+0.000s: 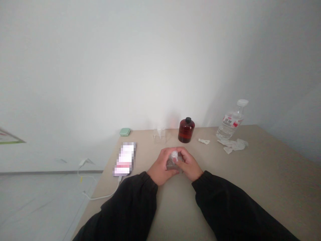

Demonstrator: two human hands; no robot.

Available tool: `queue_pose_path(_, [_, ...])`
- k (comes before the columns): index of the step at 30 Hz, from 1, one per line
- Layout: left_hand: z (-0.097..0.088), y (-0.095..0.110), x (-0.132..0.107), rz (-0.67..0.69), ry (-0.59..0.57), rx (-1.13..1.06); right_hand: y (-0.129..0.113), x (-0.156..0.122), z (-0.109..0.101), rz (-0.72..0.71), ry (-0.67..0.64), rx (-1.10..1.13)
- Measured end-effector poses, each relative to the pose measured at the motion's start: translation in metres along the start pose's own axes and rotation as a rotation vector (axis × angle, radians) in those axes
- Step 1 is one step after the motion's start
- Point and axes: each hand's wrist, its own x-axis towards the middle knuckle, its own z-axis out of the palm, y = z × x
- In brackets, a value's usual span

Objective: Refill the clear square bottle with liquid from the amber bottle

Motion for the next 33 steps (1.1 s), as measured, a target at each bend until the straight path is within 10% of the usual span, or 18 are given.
queue_pose_path(33, [0.0008, -0.0022, 0.0, 0.014, 0.011, -0.02, -0.0056, 0.0013, -0.001, -0.044, -0.016, -0.02])
